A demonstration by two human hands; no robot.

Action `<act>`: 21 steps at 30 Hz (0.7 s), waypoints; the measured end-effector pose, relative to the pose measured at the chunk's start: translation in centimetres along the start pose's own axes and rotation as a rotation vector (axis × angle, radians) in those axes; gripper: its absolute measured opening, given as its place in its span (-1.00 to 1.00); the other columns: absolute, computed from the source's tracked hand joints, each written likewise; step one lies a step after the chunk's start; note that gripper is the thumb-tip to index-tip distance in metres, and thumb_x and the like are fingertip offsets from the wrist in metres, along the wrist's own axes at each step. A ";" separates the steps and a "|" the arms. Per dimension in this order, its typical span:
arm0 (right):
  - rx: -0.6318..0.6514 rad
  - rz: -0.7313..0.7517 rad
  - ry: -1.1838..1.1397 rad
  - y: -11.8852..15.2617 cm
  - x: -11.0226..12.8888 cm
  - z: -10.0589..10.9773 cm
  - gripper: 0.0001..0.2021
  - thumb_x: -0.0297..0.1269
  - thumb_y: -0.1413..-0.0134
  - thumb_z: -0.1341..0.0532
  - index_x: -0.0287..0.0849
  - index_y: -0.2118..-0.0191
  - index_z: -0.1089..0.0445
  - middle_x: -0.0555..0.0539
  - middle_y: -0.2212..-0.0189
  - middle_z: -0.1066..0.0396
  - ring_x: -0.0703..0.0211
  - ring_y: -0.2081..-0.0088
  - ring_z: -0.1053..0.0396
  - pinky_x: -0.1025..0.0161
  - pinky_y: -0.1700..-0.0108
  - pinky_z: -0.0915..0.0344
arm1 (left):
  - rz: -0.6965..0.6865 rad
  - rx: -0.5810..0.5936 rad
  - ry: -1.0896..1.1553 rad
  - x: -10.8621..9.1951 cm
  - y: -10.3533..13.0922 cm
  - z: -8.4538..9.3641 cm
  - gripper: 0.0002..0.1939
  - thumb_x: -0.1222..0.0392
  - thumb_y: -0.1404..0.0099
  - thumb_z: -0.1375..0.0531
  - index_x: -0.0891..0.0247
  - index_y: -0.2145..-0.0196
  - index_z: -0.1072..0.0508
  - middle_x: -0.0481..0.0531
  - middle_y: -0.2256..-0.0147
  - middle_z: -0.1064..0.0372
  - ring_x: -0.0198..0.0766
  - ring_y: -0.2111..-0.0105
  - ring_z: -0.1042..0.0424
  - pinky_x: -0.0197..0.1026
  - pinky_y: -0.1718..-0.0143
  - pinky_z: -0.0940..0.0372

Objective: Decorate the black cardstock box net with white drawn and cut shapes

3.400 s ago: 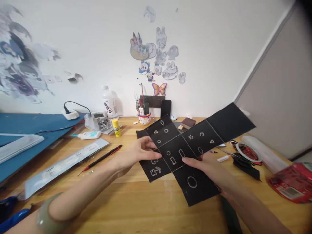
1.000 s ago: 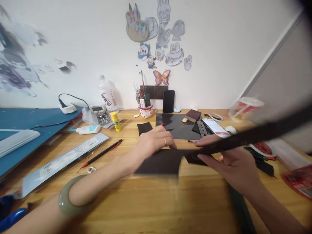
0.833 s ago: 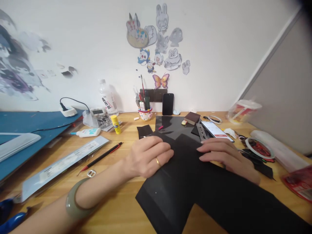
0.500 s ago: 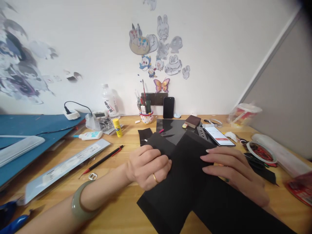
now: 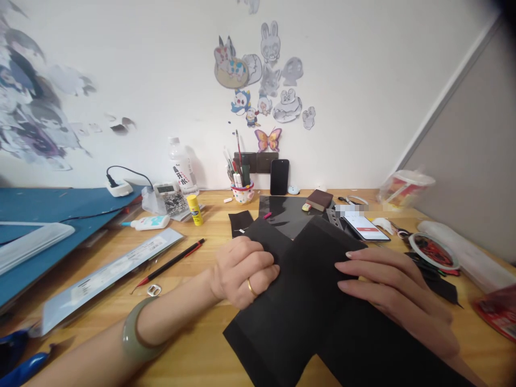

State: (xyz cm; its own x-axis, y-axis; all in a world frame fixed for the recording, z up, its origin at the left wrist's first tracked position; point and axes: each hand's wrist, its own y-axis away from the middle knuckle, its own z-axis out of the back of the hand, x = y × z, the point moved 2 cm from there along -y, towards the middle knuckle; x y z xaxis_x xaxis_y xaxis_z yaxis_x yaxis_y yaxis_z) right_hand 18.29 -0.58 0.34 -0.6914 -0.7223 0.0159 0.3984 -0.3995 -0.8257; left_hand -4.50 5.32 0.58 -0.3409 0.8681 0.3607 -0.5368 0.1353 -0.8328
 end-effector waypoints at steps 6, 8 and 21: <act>0.010 -0.099 -0.100 -0.3 -1.0 -0.1 -0.81 -0.39 -0.04 -0.14 0.02 0.30 -0.47 0.02 0.29 -0.51 0.08 0.14 -0.38 0.15 0.05 -0.29 | 0.167 0.026 0.147 0.2 -0.1 -0.5 -0.73 0.37 -0.31 0.11 0.24 0.39 -0.34 0.01 0.47 -0.36 -0.30 0.43 -0.33 -0.26 0.41 -0.27; 0.060 -0.311 -0.236 -0.6 -2.1 -0.6 -0.89 -0.26 -0.01 -0.18 0.02 0.37 -0.48 0.01 0.35 -0.52 0.05 0.20 -0.42 0.14 0.12 -0.34 | 0.412 0.105 0.331 0.7 -0.3 -1.2 -0.80 0.32 -0.31 0.06 0.24 0.40 -0.32 0.00 0.42 -0.35 -0.32 0.40 -0.35 -0.26 0.37 -0.27; 0.382 -1.017 -0.460 -0.1 -4.4 -1.4 -0.71 -0.01 -0.02 -0.15 -0.14 0.38 -0.44 -0.10 0.36 -0.53 0.03 0.27 -0.47 0.13 0.23 -0.39 | 1.317 0.707 1.055 3.5 2.1 -3.9 -0.70 0.04 -0.04 -0.26 0.33 0.37 -0.40 0.02 0.47 -0.42 -0.26 0.48 -0.40 -0.24 0.47 -0.29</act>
State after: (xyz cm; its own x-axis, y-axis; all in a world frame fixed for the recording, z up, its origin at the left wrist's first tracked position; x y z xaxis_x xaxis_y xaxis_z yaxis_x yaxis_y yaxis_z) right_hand 20.46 3.41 -0.41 -0.5438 -0.0790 0.8355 -0.0018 -0.9955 -0.0952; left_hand -3.75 10.50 -1.56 -0.3400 0.1722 -0.9245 -0.6357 -0.7665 0.0910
